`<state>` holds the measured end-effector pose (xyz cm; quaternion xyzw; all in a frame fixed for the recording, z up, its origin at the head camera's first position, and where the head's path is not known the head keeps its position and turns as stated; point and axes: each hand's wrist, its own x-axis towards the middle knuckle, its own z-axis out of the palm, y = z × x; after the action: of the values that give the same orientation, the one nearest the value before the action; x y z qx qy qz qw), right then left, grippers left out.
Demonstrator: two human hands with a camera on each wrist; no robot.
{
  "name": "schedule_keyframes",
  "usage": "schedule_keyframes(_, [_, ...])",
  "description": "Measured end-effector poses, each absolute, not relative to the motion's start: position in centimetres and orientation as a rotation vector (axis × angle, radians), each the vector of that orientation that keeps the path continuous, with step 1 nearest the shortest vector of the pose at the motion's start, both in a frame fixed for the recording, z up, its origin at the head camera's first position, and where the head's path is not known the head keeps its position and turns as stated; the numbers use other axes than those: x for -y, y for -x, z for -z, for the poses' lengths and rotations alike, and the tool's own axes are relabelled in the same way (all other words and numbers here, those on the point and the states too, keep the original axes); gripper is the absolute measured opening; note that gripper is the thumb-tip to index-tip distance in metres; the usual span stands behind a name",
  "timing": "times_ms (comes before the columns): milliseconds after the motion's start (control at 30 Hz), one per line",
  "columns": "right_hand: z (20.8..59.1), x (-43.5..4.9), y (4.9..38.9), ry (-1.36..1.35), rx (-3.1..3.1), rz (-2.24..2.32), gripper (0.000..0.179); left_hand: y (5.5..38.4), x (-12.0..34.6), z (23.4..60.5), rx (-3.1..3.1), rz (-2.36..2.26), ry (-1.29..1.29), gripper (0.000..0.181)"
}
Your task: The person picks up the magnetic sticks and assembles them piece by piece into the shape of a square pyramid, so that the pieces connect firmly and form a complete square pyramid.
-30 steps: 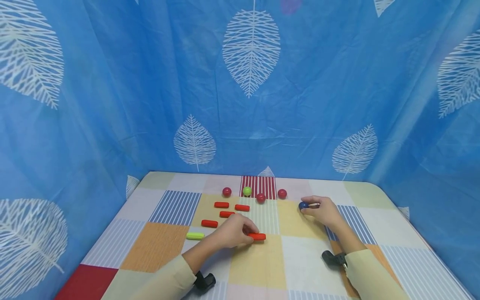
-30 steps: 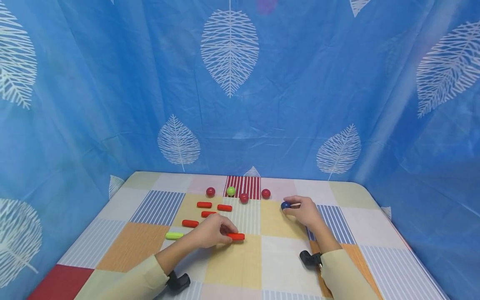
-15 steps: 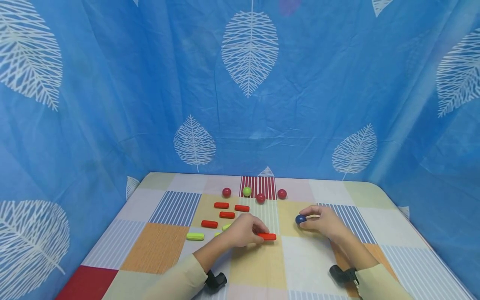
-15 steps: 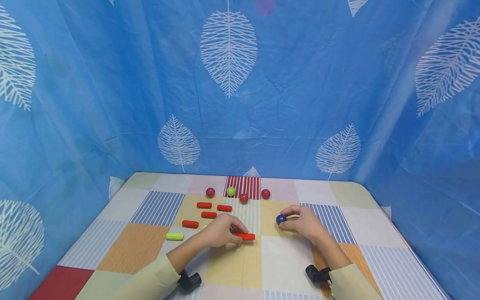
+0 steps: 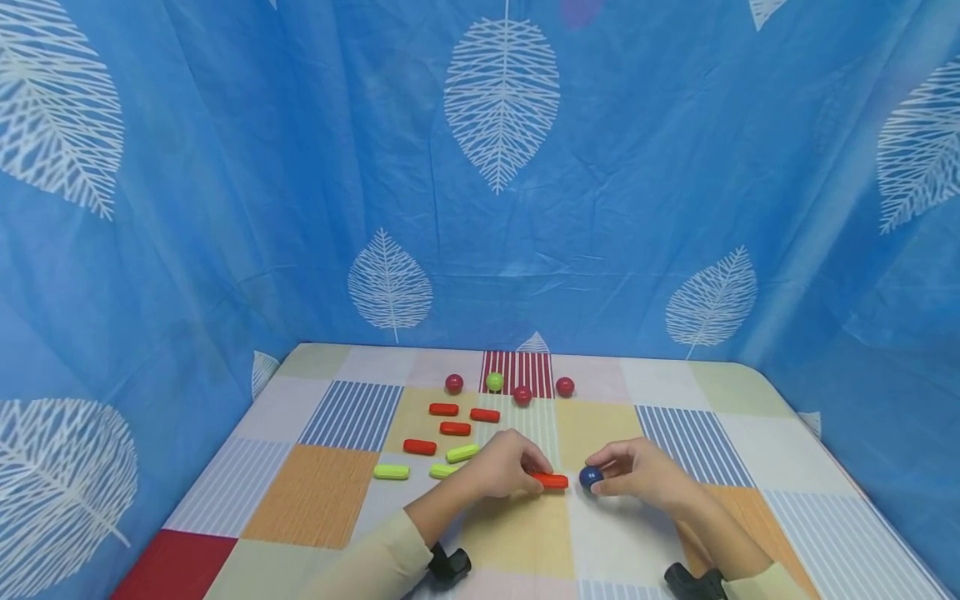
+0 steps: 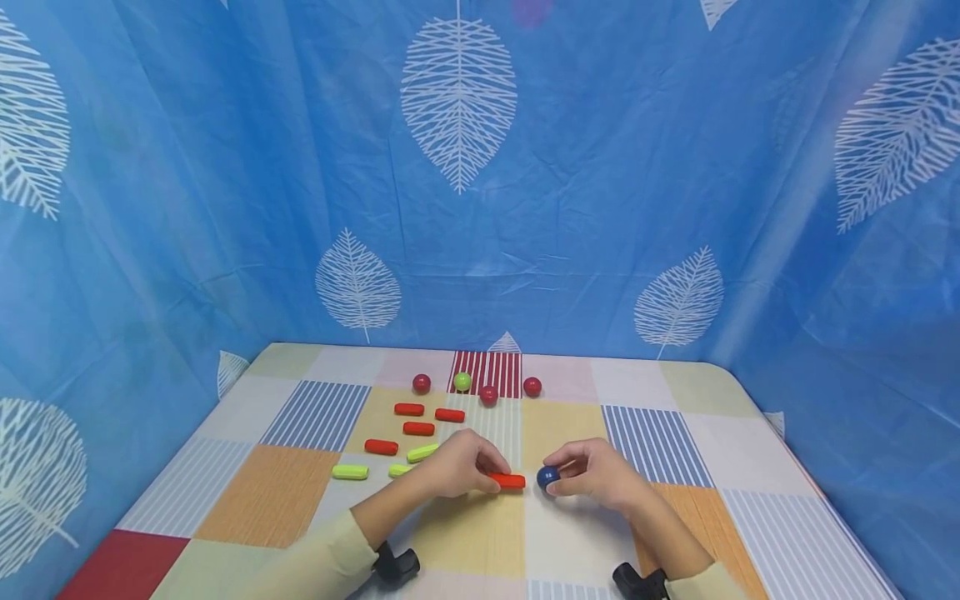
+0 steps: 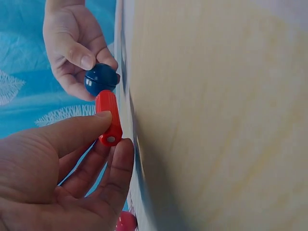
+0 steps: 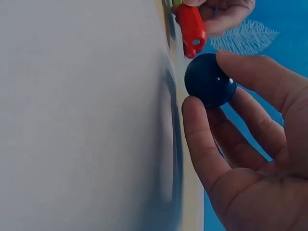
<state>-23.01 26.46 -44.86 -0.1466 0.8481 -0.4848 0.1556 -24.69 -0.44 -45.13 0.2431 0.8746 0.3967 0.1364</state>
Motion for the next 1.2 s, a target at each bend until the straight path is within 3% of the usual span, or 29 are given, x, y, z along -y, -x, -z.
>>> schedule_keyframes(933, [45.2, -26.1, 21.8, 0.409, -2.400, 1.374, 0.032, 24.1, -1.2, 44.8, -2.528, -1.066, -0.713, 0.016])
schedule_keyframes(1200, [45.3, -26.2, 21.9, 0.409, -2.422, 1.362, 0.034, 25.5, -0.4, 44.2, -2.541, -1.195, -0.639, 0.015])
